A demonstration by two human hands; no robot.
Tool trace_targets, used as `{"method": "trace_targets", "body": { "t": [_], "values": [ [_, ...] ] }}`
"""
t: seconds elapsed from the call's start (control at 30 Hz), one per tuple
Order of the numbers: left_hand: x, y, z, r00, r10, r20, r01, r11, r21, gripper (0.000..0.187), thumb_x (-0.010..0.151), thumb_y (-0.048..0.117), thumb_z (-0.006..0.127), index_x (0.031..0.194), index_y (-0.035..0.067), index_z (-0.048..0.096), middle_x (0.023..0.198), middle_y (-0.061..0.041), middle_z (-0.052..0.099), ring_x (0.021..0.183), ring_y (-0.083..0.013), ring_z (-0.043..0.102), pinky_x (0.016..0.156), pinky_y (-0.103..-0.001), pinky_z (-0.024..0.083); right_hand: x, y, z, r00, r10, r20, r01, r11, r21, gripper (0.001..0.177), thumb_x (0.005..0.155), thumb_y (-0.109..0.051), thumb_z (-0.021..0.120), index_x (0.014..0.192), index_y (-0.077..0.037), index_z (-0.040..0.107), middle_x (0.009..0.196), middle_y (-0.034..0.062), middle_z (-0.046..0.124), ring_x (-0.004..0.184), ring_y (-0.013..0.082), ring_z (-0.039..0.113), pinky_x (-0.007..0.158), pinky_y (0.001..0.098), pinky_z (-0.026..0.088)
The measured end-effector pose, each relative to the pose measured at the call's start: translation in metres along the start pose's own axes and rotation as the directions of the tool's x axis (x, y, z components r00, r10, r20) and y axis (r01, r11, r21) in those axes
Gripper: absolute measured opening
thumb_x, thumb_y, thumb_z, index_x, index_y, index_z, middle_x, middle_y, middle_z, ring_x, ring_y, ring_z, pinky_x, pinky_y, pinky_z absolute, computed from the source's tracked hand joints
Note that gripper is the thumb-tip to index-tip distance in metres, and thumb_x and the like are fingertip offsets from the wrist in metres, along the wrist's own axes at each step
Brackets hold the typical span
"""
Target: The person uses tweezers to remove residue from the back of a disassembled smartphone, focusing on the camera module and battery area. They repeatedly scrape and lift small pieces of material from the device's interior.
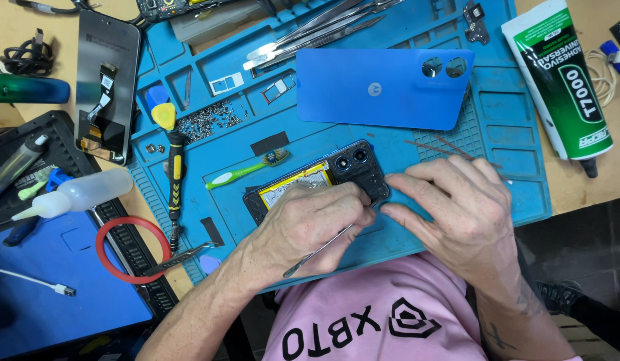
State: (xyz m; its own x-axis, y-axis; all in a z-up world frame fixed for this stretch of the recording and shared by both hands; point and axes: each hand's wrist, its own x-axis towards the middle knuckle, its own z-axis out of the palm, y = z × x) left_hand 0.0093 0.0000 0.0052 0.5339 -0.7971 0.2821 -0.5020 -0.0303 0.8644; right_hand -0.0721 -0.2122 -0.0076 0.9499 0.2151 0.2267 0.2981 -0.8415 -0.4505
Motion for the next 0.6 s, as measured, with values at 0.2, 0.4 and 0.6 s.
{"method": "trace_targets", "body": {
  "t": [0.2, 0.4, 0.6],
  "values": [
    [-0.0037, -0.0027, 0.0035, 1.000, -0.005, -0.006, 0.005, 1.000, 0.026, 0.012, 0.103, -0.001, 0.049, 0.094, 0.001, 0.057, 0.088, -0.010, 0.059, 0.067, -0.0273, 0.059, 0.053, -0.036, 0.046, -0.0001, -0.0001, 0.0004, 1.000, -0.001, -0.001, 0.001, 1.000, 0.002, 0.025, 0.097, -0.032, 0.077, 0.106, -0.009, 0.076, 0.099, 0.0052, 0.070, 0.081, 0.0255, 0.061, 0.068, 0.0401, 0.037],
    [-0.0037, -0.0008, 0.0017, 1.000, -0.014, 0.009, 0.014, 1.000, 0.018, 0.012, 0.099, -0.005, 0.048, 0.094, 0.002, 0.056, 0.088, -0.009, 0.058, 0.068, -0.0259, 0.058, 0.051, -0.035, 0.045, 0.0003, -0.0009, 0.0003, 1.000, -0.006, -0.002, 0.006, 1.000, 0.010, 0.025, 0.097, -0.031, 0.076, 0.106, -0.008, 0.076, 0.099, 0.0063, 0.070, 0.081, 0.0270, 0.061, 0.068, 0.0407, 0.037],
    [-0.0071, -0.0027, 0.0026, 1.000, 0.013, 0.004, -0.013, 0.999, 0.043, 0.012, 0.103, -0.002, 0.049, 0.094, 0.003, 0.055, 0.088, -0.008, 0.055, 0.064, -0.0262, 0.053, 0.050, -0.036, 0.040, -0.0007, -0.0023, 0.0000, 1.000, 0.003, 0.009, -0.003, 1.000, 0.006, 0.024, 0.097, -0.031, 0.077, 0.108, -0.009, 0.075, 0.099, 0.0054, 0.070, 0.082, 0.0270, 0.060, 0.070, 0.0406, 0.037]
  ]
}}
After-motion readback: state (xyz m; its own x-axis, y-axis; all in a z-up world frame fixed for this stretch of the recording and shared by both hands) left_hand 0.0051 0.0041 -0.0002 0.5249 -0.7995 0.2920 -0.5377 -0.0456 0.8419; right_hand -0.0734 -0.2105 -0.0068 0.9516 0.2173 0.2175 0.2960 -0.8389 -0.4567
